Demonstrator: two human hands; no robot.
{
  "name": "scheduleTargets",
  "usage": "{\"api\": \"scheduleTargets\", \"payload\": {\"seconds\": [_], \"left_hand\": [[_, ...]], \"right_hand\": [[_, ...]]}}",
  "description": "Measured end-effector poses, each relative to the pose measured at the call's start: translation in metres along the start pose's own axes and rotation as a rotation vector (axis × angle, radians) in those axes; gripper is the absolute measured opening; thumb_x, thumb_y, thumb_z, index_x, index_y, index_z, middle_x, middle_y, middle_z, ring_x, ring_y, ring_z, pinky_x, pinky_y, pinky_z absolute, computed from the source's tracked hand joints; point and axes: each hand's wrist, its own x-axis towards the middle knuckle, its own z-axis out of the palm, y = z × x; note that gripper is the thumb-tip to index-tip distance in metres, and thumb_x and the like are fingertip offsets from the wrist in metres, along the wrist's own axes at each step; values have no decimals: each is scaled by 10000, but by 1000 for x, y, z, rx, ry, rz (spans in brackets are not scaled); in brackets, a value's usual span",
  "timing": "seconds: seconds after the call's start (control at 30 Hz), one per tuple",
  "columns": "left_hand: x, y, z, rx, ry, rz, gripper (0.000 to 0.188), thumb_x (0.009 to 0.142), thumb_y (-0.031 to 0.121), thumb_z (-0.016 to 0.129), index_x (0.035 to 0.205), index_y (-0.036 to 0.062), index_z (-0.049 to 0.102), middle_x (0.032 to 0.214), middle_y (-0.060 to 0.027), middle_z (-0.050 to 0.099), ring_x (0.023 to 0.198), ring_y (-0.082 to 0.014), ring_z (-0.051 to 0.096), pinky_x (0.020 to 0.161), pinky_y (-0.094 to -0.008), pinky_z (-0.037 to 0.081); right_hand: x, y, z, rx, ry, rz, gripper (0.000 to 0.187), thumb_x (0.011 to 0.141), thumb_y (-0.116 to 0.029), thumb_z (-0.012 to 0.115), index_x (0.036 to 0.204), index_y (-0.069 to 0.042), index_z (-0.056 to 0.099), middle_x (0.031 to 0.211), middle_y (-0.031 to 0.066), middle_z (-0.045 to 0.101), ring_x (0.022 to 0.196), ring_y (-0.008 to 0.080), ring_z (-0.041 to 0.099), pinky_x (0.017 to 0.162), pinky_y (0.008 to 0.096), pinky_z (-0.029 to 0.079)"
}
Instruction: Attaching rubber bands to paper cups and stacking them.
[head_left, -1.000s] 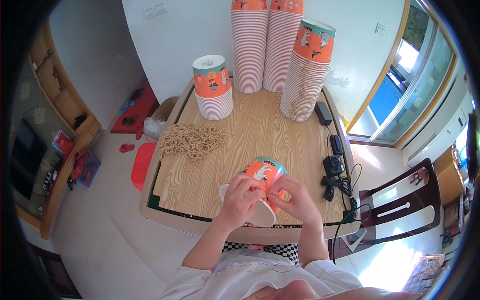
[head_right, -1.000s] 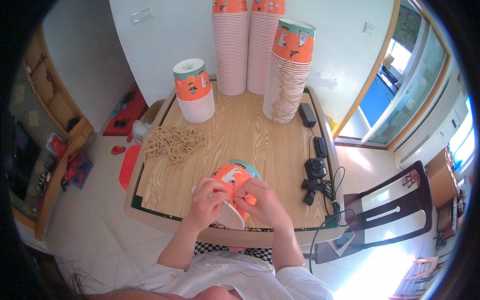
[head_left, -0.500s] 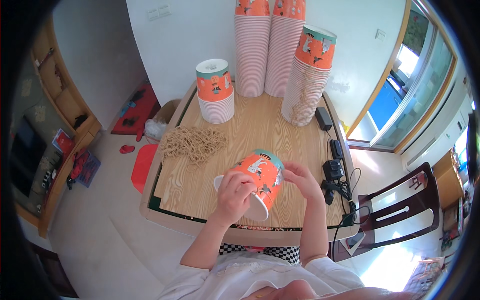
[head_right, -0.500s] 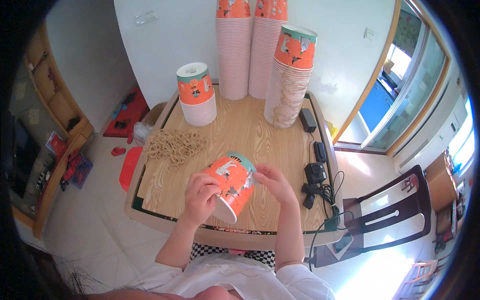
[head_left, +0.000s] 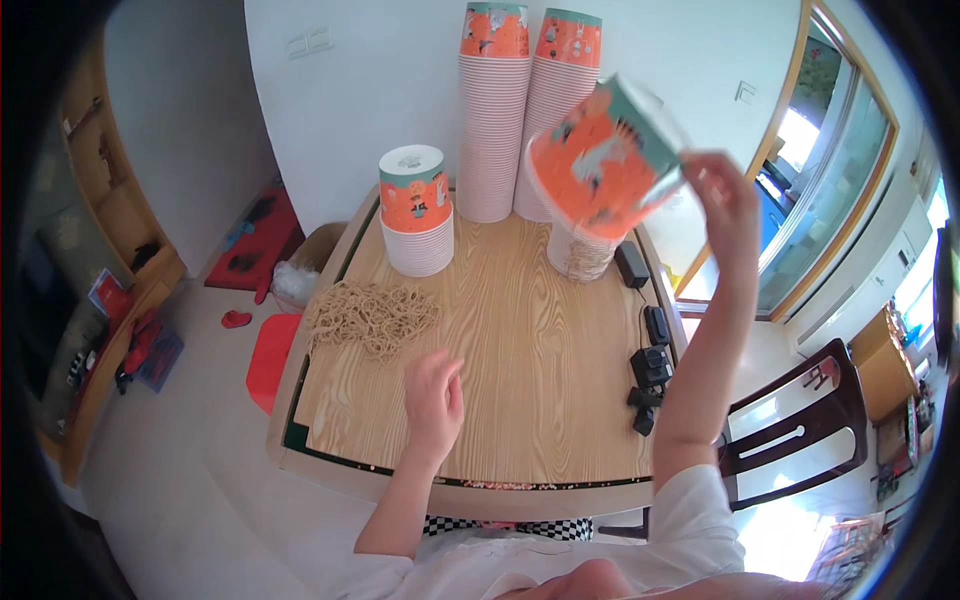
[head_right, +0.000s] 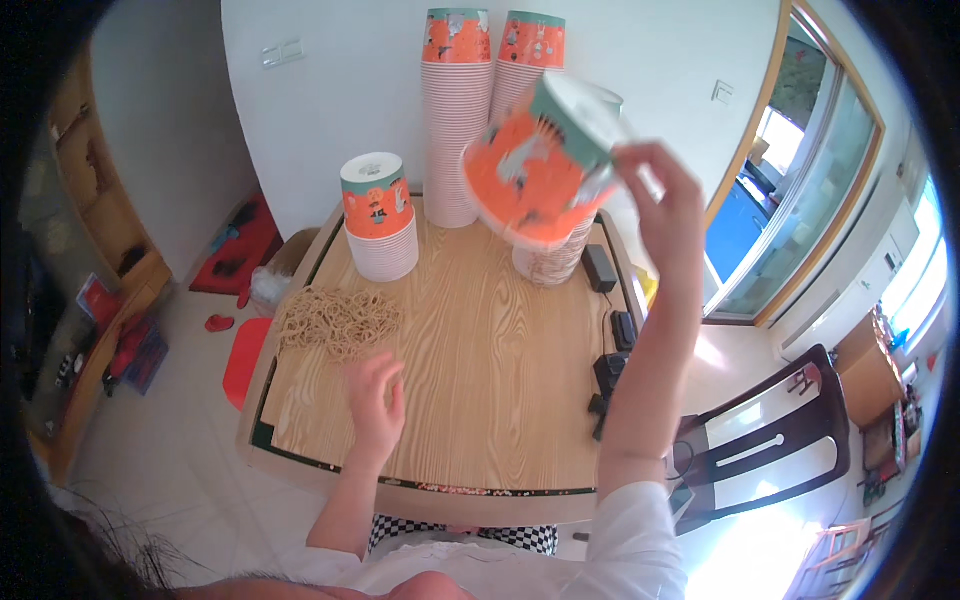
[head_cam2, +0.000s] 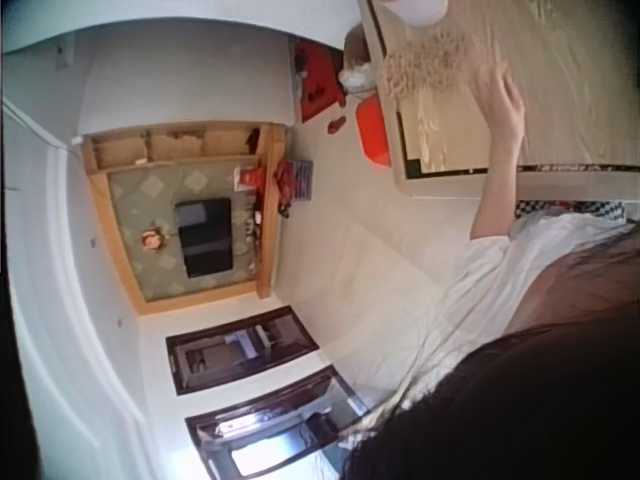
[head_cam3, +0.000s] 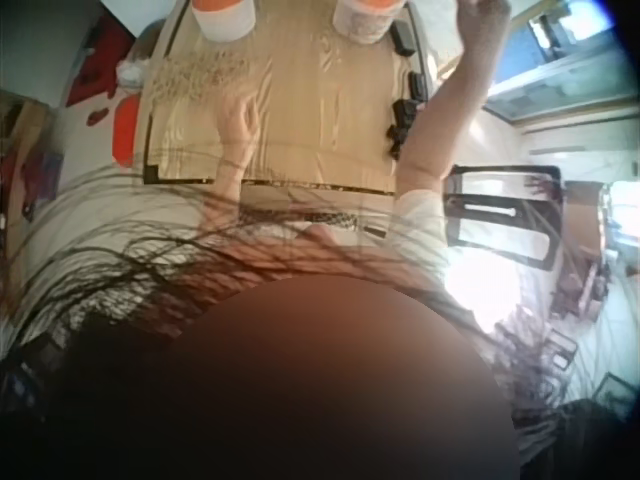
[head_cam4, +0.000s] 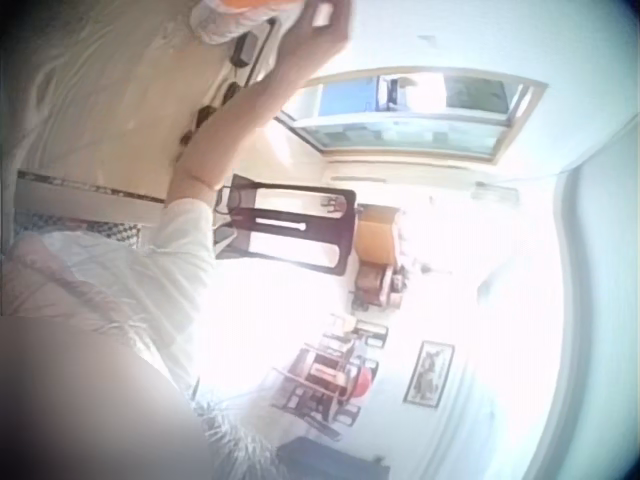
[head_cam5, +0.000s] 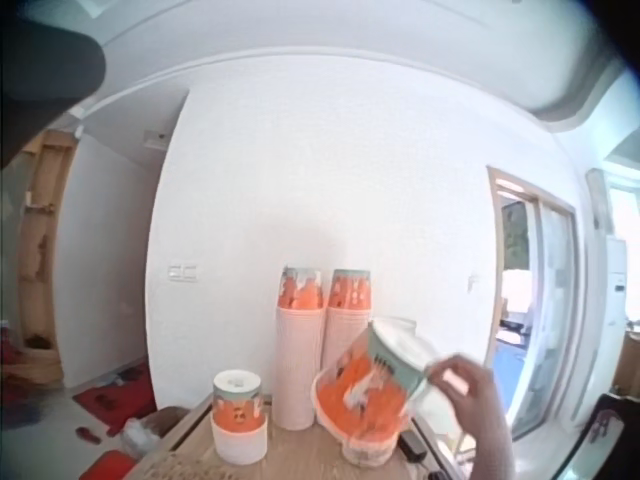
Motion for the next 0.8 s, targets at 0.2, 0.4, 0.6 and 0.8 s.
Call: {"api": "scheduleTargets", "payload": {"seconds": [0.2, 0.4, 0.6, 0.8], "left_hand": [[-76, -47, 61, -74, -188, -196, 213, 756, -14, 645, 948, 76, 627, 1043, -112, 596, 1008, -316, 552, 855, -400, 459], [-114, -67, 84, -20, -308, -209, 157, 747, 0, 653, 882, 81, 652, 994, -101, 599, 983, -307, 555, 834, -399, 472], [-111, -69, 86, -76, -307, -270, 139, 747, 19, 644, 866, 90, 637, 1005, -90, 583, 955, -295, 551, 832, -402, 461], [-99, -68, 89, -30, -296, -253, 150, 726, 11, 654, 850, 94, 639, 987, -77, 598, 953, -287, 554, 832, -397, 463]], "right_hand": [[136, 42, -3, -315, 196, -377, 128, 869, -130, 604, 976, -74, 646, 927, 81, 672, 890, 252, 642, 789, 327, 484], [188, 99, 24, -463, 22, -324, 117, 860, -104, 590, 968, -91, 634, 971, 91, 670, 937, 283, 626, 804, 356, 486], [186, 146, 32, -443, -108, -220, 122, 860, -97, 593, 970, -63, 633, 968, 111, 671, 946, 264, 633, 819, 354, 481], [182, 168, 28, -377, -91, -179, 152, 867, -95, 586, 1002, -61, 645, 971, 110, 675, 956, 251, 635, 832, 344, 479]]}}
